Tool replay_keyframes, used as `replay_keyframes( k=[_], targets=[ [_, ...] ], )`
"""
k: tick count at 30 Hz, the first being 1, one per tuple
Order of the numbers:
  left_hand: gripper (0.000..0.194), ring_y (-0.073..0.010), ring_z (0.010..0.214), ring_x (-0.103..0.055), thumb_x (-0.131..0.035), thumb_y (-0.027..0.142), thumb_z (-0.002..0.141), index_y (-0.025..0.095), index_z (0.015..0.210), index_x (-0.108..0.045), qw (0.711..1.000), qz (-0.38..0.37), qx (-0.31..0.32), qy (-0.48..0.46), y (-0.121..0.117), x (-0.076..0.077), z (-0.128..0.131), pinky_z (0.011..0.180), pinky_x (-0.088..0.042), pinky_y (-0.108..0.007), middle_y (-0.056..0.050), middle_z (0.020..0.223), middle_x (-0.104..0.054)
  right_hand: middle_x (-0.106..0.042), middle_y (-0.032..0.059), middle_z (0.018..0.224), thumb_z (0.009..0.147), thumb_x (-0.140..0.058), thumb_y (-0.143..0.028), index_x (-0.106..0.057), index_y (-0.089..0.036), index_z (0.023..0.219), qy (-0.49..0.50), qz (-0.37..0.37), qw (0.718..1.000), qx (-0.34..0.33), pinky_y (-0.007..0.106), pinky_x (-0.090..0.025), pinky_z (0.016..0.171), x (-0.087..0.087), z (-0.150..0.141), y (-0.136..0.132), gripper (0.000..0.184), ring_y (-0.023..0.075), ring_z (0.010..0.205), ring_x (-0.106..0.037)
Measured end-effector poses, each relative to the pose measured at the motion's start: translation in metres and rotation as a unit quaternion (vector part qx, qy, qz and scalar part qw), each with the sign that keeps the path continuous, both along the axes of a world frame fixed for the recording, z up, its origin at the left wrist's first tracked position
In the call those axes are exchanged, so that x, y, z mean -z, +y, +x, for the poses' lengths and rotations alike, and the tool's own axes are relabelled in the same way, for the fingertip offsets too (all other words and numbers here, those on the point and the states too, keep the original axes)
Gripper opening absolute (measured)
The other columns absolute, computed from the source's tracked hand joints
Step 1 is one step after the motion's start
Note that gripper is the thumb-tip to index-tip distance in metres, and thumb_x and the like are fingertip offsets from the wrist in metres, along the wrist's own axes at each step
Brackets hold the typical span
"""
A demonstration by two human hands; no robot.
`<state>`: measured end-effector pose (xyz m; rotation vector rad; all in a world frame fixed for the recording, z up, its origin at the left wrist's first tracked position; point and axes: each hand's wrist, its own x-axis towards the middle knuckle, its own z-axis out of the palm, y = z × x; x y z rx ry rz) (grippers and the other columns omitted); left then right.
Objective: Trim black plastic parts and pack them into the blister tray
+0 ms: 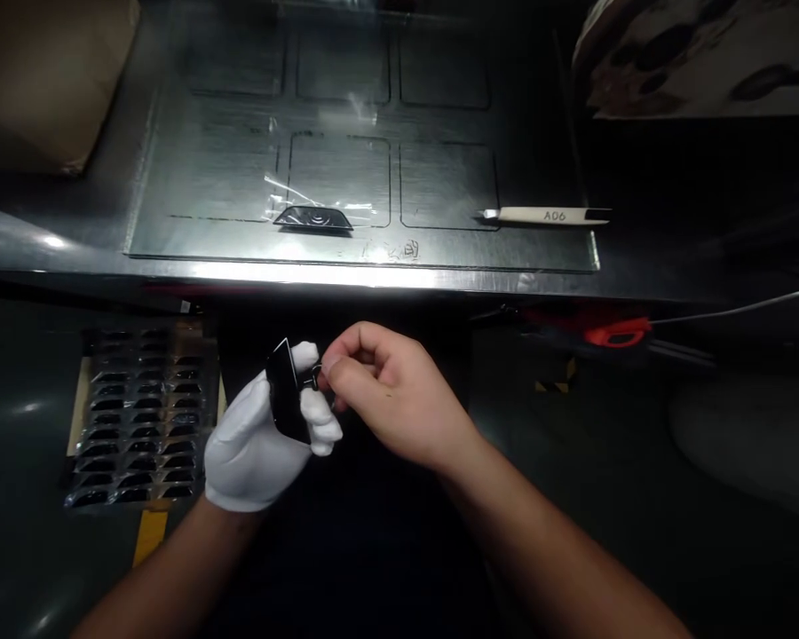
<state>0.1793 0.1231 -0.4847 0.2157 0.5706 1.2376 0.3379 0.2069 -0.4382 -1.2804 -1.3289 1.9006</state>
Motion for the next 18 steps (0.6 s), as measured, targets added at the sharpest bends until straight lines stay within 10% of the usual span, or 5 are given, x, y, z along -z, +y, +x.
replay_keyframes(
  k=[6,11,18],
  targets=[
    [0.038,-0.0221,0.084,-0.079,-0.053,0.041,0.106,0.023,0.136,-0.068,1.000,0.027,0.015,0.002,0.004,0.001,0.008,0.067,-0.062,-0.027,-0.007,0.094,-0.081,-0.068,-0.0019,0.073,0.096,-0.070,-0.038,-0.073,-0.019,0.091,0.006,0.023,0.999,-0.048,0.019,-0.051,0.055,0.000,0.018,-0.001,0.020,0.0090,0.061,-0.062],
    [0.074,-0.0266,0.088,-0.080,-0.040,0.072,0.100,0.018,0.146,-0.059,0.996,0.004,0.070,-0.060,0.006,0.013,0.015,0.066,-0.064,-0.029,-0.015,0.101,-0.081,-0.078,0.0039,0.101,0.095,-0.073,-0.024,-0.077,-0.024,0.111,-0.023,0.296,0.954,-0.050,0.029,-0.061,0.079,0.006,0.036,-0.003,0.016,0.0173,0.089,-0.074],
    [0.043,-0.0211,0.084,-0.079,-0.057,0.040,0.103,0.025,0.143,-0.061,0.996,0.058,0.047,-0.057,0.000,0.013,0.027,0.068,-0.062,-0.025,-0.009,0.097,-0.081,-0.074,0.0060,0.115,0.095,-0.067,-0.007,-0.072,-0.022,0.118,0.002,0.385,0.912,-0.142,0.030,-0.059,0.094,0.020,0.057,-0.003,0.028,0.0176,0.108,-0.071]
  ],
)
